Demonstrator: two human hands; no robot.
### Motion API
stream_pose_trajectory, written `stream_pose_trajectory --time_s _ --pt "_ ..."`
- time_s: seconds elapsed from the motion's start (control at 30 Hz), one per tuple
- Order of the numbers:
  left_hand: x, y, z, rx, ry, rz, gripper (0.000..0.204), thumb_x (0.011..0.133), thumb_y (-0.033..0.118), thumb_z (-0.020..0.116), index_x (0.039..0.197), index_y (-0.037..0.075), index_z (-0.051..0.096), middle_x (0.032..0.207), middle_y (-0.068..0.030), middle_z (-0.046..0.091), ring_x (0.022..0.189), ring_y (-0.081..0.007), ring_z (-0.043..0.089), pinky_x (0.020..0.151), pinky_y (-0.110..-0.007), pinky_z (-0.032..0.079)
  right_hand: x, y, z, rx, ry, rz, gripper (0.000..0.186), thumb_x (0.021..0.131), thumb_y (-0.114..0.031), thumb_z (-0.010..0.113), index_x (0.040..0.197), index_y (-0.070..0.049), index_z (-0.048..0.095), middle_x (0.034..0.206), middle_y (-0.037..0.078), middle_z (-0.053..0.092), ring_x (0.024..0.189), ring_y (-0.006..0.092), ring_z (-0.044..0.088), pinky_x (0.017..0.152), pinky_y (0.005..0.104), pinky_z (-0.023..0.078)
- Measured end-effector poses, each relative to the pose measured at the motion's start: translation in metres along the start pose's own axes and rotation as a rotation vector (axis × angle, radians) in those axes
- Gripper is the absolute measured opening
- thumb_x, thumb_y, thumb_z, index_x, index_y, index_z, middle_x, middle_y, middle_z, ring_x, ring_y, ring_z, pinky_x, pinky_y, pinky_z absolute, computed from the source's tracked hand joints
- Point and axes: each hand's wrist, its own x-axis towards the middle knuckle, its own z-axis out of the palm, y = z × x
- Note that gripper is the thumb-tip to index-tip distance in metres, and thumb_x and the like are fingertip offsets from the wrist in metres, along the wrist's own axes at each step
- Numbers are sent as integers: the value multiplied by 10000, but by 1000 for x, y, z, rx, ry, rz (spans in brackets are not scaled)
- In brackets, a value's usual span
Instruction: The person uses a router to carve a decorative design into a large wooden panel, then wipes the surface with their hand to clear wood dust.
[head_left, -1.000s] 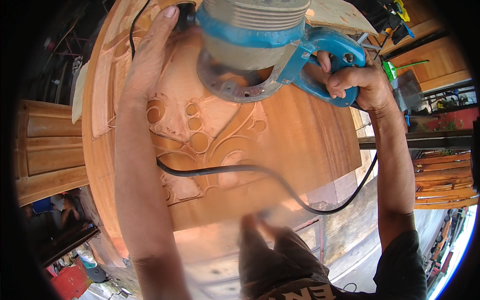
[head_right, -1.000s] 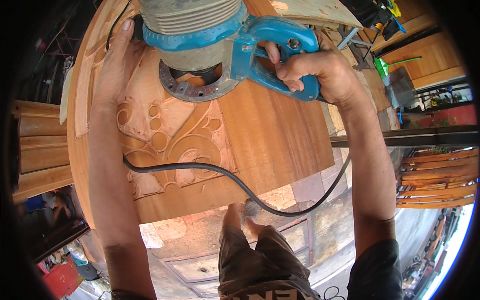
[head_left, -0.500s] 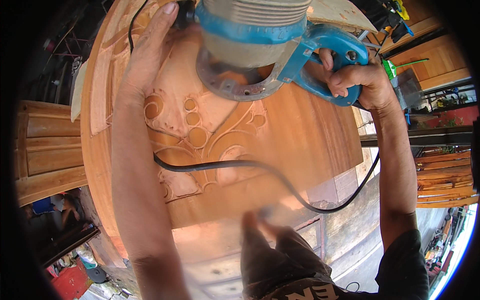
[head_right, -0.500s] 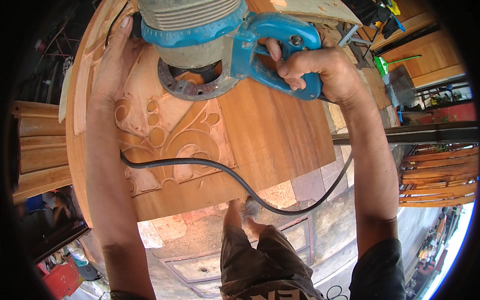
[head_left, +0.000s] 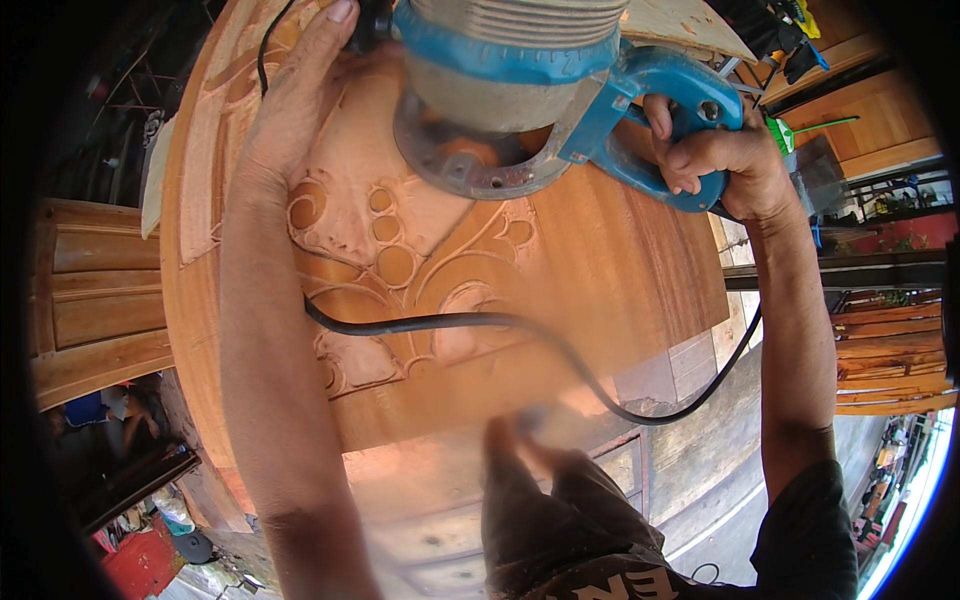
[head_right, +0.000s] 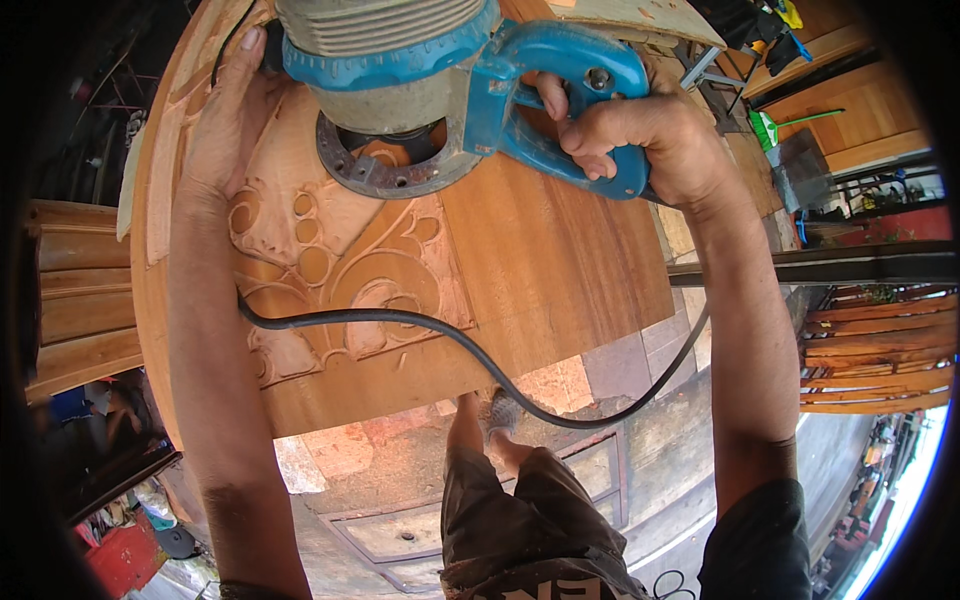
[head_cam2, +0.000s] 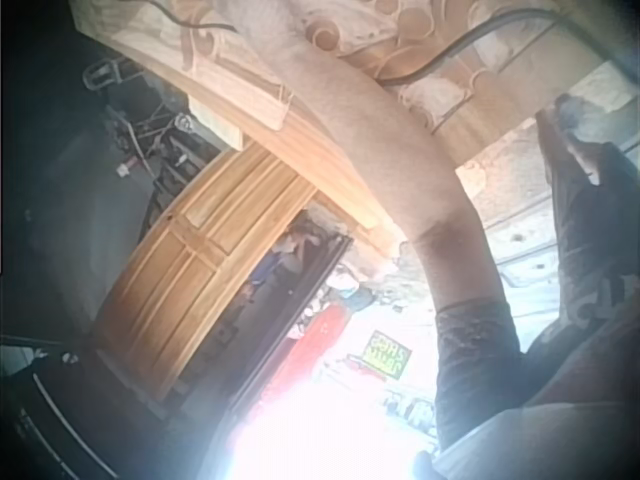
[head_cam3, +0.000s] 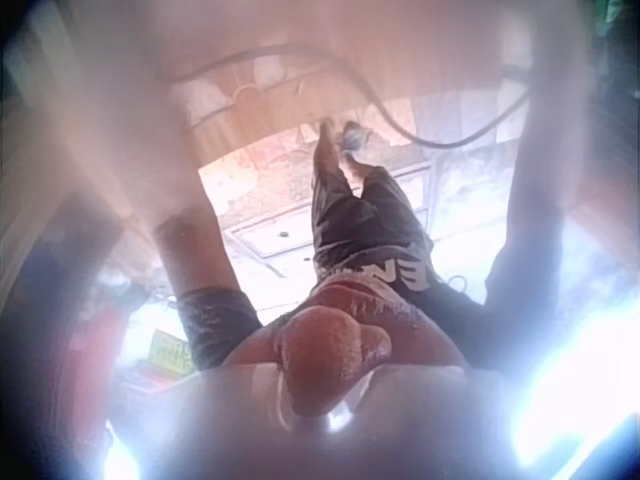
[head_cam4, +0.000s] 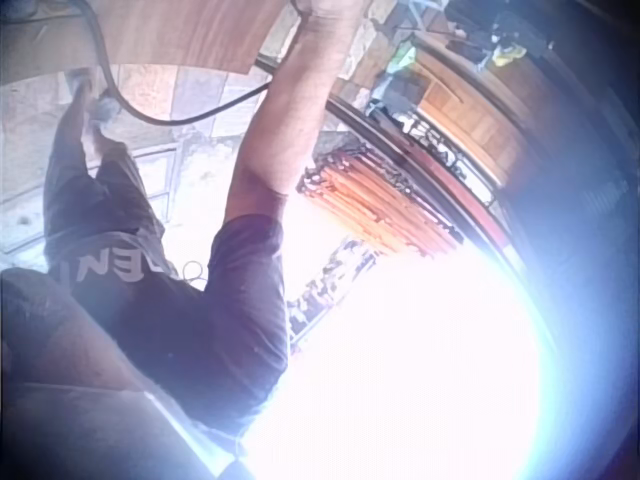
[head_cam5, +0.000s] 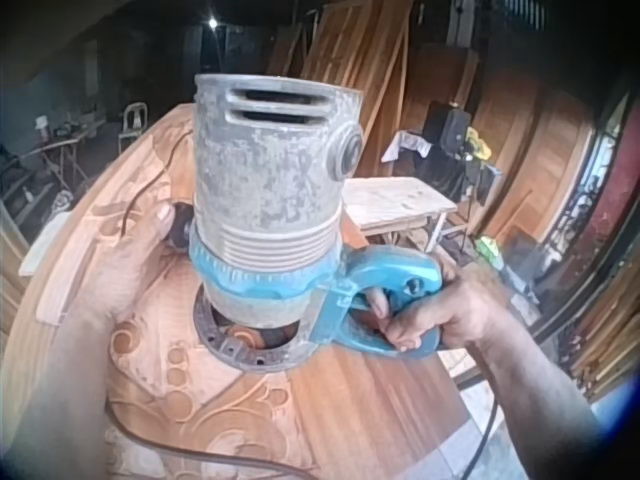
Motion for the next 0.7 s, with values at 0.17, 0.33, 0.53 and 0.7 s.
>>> stream_pose_trajectory --time_s 0.17,0.33,0.53,0.7 --pt "-2 10 -2 -15 -18 -84 779 1029 619 545 1489 -7 490 1415 -201 581 1284 -254 551 1197 -391 357 -2 -10 1 20 -26 27 249 666 -100 686 889 -23 606 635 47 560 520 122 512 540 278 405" --pt "-3 27 -7 -3 -43 -153 822 1018 662 527 1461 -30 510 1395 -229 584 1299 -263 543 1200 -389 351 -3 -26 -2 9 -103 -16 181 771 -133 684 924 -52 631 621 6 523 549 95 489 574 251 385" --pt "-8 27 0 96 55 -143 829 983 695 559 1359 -39 640 1260 -179 705 1186 -243 654 1101 -322 468 -6 -29 -2 33 -89 22 193 759 -126 683 919 -42 617 639 5 528 552 93 481 573 248 382" --pt "-9 30 -3 101 15 -172 794 1025 658 515 1432 -19 587 1338 -173 669 1252 -244 617 1138 -341 435 -6 -28 -1 12 -67 -12 199 750 -122 686 917 -22 643 639 15 560 547 91 502 564 247 389"
